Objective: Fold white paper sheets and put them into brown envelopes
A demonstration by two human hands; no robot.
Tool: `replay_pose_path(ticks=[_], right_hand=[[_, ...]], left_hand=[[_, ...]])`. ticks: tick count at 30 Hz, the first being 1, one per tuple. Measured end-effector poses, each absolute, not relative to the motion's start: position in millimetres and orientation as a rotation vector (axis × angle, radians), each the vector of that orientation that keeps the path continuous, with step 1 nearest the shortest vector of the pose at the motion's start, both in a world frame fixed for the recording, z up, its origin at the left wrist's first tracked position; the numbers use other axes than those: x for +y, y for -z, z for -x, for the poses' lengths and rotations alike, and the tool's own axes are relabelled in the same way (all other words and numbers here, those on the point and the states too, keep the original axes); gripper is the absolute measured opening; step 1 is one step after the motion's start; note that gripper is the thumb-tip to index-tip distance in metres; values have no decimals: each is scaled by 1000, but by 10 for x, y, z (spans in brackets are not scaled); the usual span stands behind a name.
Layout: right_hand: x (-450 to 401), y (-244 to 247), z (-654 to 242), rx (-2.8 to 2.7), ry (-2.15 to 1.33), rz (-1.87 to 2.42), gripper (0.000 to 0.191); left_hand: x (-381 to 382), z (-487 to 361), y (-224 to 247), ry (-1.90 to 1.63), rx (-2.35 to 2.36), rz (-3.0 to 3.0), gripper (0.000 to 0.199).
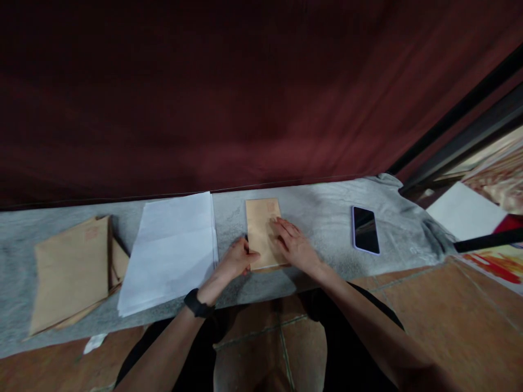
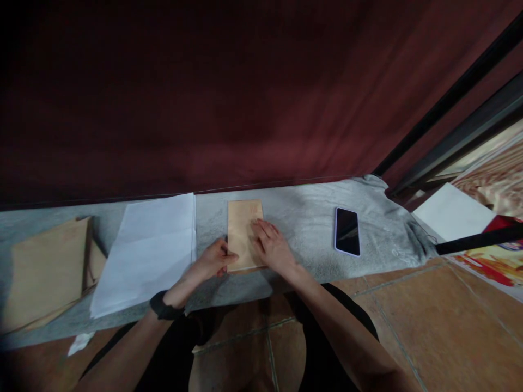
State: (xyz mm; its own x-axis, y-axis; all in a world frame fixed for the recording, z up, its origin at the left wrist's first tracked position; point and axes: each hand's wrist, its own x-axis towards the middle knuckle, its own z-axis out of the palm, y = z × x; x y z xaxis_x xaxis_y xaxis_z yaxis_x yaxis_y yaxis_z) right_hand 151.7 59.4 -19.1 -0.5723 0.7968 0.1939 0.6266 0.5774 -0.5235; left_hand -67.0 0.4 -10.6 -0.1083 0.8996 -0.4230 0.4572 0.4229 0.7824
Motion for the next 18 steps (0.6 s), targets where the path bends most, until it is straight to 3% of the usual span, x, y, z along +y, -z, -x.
replay_pose_path(ticks=[4, 6, 9, 13, 18], right_hand=[[577, 333, -1468, -2528, -452, 1206, 57], [580, 388, -1475, -2565, -431, 1207, 58], [619, 419, -1498, -2610, -415, 1171, 58], [757, 397, -1518, -2645, -436, 1140, 57], [1118, 354, -1415, -2686, -473, 1054, 54]], left_hand=[[-83, 553, 22, -585, 2090, -1678, 23], [-153, 427, 30, -632, 1956, -2016, 25], [-252, 245, 140, -637, 1634, -2426, 47], [-329, 180, 324, -537, 1610, -2569, 68], [-366, 271, 339, -421, 1550, -2657, 64]])
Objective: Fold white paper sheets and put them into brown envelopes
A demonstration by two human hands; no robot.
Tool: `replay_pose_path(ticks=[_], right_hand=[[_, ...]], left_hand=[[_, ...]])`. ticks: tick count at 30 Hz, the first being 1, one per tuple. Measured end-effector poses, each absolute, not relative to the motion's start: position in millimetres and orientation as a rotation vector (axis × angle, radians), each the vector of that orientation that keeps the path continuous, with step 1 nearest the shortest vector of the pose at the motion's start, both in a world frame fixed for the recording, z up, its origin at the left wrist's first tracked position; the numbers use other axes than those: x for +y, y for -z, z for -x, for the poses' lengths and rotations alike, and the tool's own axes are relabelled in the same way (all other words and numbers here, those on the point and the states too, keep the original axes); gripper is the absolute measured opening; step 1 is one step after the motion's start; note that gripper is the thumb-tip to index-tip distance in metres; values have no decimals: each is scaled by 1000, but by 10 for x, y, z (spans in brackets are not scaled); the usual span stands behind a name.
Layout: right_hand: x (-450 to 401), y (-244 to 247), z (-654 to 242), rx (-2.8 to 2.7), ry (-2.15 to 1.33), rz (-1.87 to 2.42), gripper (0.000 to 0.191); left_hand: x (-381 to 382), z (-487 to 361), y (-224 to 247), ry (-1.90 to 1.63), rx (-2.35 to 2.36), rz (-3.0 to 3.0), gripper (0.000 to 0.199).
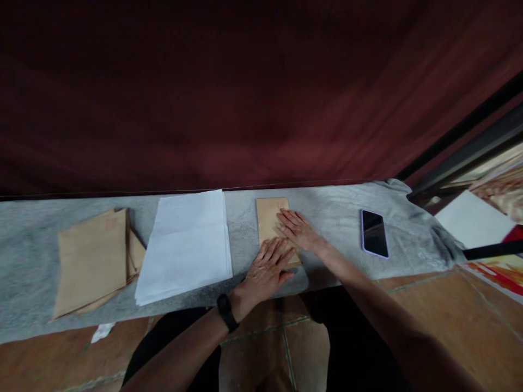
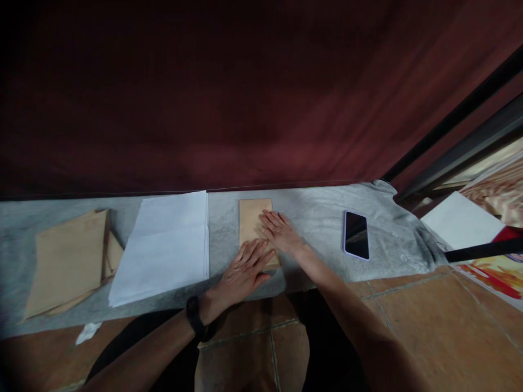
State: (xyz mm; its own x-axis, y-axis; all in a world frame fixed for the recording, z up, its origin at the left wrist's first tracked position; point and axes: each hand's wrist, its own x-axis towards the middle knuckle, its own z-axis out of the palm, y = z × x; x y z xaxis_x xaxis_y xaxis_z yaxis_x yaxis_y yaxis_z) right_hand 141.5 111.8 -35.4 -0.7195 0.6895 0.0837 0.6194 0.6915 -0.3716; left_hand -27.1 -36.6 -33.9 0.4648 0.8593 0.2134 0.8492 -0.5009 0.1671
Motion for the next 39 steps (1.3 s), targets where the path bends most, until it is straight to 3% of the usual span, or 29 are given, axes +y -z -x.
replay_pose_path(ticks=[11, 23, 39], right_hand=[[1799, 405, -885, -2716, -452, 1016, 59], [1214, 279, -1103, -2808, -701, 811, 49], [587, 261, -1498, -2683, -1083, 807, 60]], left_hand=[[-391, 315, 224, -372, 1477, -2710, 59], [-448, 296, 275, -452, 1416, -2704, 60], [-432, 310, 372, -391, 1341, -2668, 59]])
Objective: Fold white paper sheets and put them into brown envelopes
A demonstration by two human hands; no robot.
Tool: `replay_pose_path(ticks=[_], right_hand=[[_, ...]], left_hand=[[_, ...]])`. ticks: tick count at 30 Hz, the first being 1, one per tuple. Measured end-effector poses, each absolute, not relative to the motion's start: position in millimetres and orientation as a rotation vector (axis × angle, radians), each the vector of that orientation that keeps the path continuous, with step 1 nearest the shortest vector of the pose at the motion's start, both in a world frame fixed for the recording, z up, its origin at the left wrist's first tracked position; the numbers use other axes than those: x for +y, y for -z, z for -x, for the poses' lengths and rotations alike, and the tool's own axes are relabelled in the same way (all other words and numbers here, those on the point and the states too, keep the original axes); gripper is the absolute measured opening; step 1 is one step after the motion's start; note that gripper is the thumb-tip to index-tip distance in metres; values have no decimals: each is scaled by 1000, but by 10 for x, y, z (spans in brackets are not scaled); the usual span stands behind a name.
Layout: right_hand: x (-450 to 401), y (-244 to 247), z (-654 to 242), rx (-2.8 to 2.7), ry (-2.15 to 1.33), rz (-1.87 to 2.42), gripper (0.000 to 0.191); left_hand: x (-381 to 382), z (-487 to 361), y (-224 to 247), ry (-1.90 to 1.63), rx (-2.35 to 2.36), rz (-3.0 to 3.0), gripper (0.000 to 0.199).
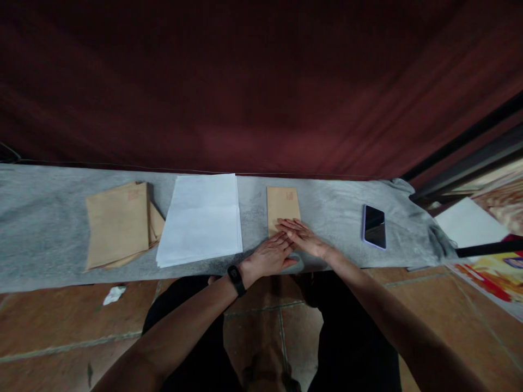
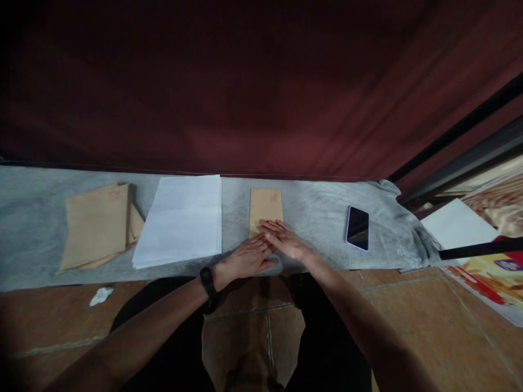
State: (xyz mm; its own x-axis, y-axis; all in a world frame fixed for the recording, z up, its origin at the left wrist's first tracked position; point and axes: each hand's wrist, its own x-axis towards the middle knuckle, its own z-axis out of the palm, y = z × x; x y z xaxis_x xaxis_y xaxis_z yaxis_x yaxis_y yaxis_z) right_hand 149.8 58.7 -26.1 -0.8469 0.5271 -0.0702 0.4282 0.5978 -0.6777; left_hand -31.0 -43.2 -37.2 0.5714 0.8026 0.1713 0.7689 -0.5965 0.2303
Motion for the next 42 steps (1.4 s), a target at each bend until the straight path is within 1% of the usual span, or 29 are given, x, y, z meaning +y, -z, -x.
replay_pose_path(ticks=[5, 11, 12, 15, 16, 20, 22, 24, 28, 31, 35, 42], right_hand=[[406, 237, -1600, -2539, -1196, 857, 63], [226, 214, -1684, -2422, -1211, 843, 59], [213, 217, -1692, -2405, -1203, 842, 57], [212, 241, -1702, -2348, -1172, 842, 51], [221, 251, -1701, -2331, -1155, 828, 47], [264, 273, -1689, -2368, -1019, 705, 33], [281, 264, -1690, -2423, -957, 674, 30], [293, 251, -1697, -2461, -929, 673, 29], [311, 240, -1718, -2510, -905, 697, 29], [327, 240, -1724, -2530, -909, 676, 30], [347, 213, -1722, -2545, -934, 629, 31], [355, 151, -1729, -2538, -985, 661, 34]], left_hand=[[-452, 339, 405, -368, 1297, -2597, 59], [-502, 492, 209, -400, 1152, -2497, 63], [-500, 532, 168, -436, 1116, -2471, 60], [-449, 648, 76, -565, 1085, -2331, 35], [-413, 678, 63, -630, 1124, -2272, 32], [-177, 706, 104, -854, 1432, -2207, 38], [-11, 660, 163, -806, 1555, -2305, 44], [185, 586, 225, -661, 1613, -2412, 49], [657, 404, 303, -334, 1612, -2557, 51], [990, 286, 317, -205, 1621, -2579, 54], [1182, 206, 339, -193, 1662, -2580, 57], [924, 300, 459, -284, 1527, -2638, 58]])
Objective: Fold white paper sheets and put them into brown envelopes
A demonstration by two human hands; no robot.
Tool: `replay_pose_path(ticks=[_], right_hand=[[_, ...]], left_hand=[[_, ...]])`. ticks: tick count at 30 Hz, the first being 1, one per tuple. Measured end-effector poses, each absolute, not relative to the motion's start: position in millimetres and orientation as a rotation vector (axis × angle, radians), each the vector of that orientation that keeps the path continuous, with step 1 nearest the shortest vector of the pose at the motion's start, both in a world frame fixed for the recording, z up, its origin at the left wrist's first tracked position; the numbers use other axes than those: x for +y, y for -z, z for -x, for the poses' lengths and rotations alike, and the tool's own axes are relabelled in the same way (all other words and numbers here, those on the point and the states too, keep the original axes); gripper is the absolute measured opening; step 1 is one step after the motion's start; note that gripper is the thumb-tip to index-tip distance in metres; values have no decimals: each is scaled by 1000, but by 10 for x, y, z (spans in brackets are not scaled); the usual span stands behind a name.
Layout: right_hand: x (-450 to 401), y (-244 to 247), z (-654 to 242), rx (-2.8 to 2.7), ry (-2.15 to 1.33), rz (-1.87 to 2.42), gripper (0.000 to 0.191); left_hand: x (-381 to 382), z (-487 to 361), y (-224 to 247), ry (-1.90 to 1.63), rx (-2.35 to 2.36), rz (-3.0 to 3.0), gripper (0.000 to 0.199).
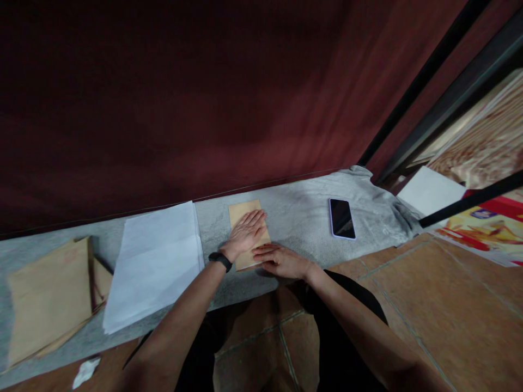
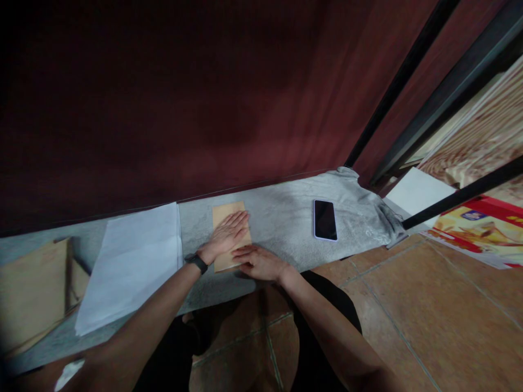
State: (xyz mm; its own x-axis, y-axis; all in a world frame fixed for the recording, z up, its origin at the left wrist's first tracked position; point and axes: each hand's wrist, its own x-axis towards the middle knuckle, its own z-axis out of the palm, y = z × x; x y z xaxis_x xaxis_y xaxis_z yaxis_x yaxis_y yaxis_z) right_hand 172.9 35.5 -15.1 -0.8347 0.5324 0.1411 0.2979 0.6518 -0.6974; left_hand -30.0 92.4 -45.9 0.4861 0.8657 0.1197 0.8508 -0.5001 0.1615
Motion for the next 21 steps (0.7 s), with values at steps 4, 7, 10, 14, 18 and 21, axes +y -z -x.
replay_pose_path(ticks=[4, 7, 10, 14, 18, 21], right_hand=[[360, 146, -1731, -2529, -1015, 628, 34], [369, 149, -1752, -2483, -1096, 583, 33], [385, 160, -1798, -2402, -1199, 594, 34], [409, 164, -1871, -2320, -1293, 565, 37], [416, 155, -1933, -2330, -1275, 569, 37], [409, 170, -1962, -2384, -1199, 623, 36]], left_hand=[[742, 383, 500, -294, 1413, -2658, 57], [621, 417, 494, -279, 1379, -2639, 55], [499, 431, 461, -254, 1361, -2602, 56], [287, 454, 385, -198, 1335, -2546, 57], [-1, 505, 312, -184, 1315, -2525, 59], [-193, 538, 286, -251, 1296, -2535, 64]])
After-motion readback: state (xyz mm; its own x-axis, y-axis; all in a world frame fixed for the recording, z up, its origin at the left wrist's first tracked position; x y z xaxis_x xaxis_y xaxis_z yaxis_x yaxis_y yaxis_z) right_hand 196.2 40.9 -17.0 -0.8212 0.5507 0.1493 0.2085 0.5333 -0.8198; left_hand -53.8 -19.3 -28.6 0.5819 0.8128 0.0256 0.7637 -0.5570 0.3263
